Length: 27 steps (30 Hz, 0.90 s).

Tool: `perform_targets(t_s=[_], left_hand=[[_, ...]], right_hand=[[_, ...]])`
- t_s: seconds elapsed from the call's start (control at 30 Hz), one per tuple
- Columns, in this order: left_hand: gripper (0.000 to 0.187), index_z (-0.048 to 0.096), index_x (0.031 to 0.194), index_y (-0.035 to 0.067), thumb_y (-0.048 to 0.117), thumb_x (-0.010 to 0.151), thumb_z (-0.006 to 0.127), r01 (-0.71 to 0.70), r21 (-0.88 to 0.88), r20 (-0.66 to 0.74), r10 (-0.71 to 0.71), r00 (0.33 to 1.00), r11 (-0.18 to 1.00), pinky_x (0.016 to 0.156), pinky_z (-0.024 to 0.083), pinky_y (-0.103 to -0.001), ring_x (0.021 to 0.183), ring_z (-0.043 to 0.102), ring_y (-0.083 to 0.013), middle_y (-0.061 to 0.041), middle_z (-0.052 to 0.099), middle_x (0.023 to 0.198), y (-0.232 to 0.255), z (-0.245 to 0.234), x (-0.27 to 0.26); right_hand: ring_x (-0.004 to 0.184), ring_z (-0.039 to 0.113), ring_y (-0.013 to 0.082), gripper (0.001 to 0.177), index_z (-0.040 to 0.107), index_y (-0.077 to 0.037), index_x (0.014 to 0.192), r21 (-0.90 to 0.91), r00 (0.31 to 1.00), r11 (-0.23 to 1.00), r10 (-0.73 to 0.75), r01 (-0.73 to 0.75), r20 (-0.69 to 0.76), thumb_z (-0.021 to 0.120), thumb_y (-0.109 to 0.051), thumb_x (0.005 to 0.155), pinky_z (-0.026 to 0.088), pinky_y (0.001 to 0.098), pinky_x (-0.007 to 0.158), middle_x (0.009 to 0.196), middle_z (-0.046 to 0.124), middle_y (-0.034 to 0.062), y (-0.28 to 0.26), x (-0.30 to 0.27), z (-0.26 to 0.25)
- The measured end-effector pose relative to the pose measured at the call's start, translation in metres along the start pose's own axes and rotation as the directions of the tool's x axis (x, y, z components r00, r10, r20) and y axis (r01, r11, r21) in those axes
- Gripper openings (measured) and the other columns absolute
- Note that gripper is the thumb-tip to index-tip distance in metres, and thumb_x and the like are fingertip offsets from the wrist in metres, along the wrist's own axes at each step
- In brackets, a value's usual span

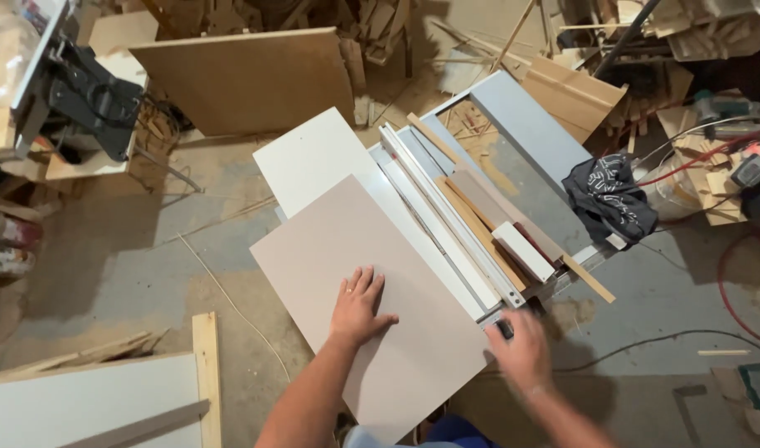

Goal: Inspecting and cleaning the edges of wooden panels in a workshop

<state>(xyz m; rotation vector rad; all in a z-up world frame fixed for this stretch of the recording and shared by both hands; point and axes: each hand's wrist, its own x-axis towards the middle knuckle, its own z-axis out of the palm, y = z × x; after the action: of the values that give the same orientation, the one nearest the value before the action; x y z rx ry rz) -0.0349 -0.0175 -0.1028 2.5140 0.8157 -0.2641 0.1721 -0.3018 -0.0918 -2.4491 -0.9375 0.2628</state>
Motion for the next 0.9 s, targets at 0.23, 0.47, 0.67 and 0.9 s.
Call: perform_targets(t_s=[0.23,0.47,0.67,0.9], left_hand=[[0.089,0.051,0.147,0.013,0.053,0.075,0.085,0.035,-0.095,-0.22,-0.056,0.974,0.995,0.124,0.018,-0.054,0.153,0.024,-0.0372,-0.014,0.033,0.164,-0.003,0.033,-0.017],[0.094,0.051,0.146,0.002,0.053,0.074,0.084,0.102,-0.186,-0.535,-0.188,0.824,0.977,0.123,0.029,-0.049,0.144,0.044,-0.0386,-0.022,0.049,0.153,-0.096,0.062,-0.019],[0.064,0.049,0.147,0.003,0.049,0.103,0.056,0.452,-0.883,0.342,-0.832,0.438,-0.125,0.083,0.049,-0.054,0.107,0.064,-0.0404,-0.018,0.063,0.129,-0.07,-0.09,-0.043],[0.058,0.067,0.124,0.008,0.058,0.095,0.066,0.061,-0.906,0.399,-0.8,0.448,-0.418,0.09,0.059,-0.049,0.101,0.072,-0.0301,-0.008,0.073,0.12,-0.13,-0.022,0.004]], right_hand=[[0.093,0.068,0.0248,0.05,0.063,-0.009,0.116,0.308,0.673,0.599,0.644,-0.739,0.364,0.075,-0.046,0.085,0.05,0.0384,0.082,0.103,0.071,0.0089,0.003,-0.052,0.049],[0.067,0.066,0.0249,0.024,0.07,-0.007,0.108,0.619,0.531,0.042,0.563,-0.784,0.634,0.074,-0.025,0.094,0.043,0.0322,0.047,0.09,0.074,0.0118,0.012,-0.046,0.069],[0.092,0.071,0.0314,0.026,0.065,0.002,0.112,0.686,0.52,-0.196,0.519,-0.701,0.678,0.071,-0.017,0.095,0.062,0.0468,0.075,0.108,0.076,0.0207,0.015,-0.048,0.079],[0.1,0.07,0.0378,0.034,0.067,0.007,0.12,0.783,0.633,-0.172,0.498,-0.598,0.593,0.072,-0.008,0.09,0.057,0.0505,0.093,0.116,0.075,0.0271,0.016,-0.07,0.085]])
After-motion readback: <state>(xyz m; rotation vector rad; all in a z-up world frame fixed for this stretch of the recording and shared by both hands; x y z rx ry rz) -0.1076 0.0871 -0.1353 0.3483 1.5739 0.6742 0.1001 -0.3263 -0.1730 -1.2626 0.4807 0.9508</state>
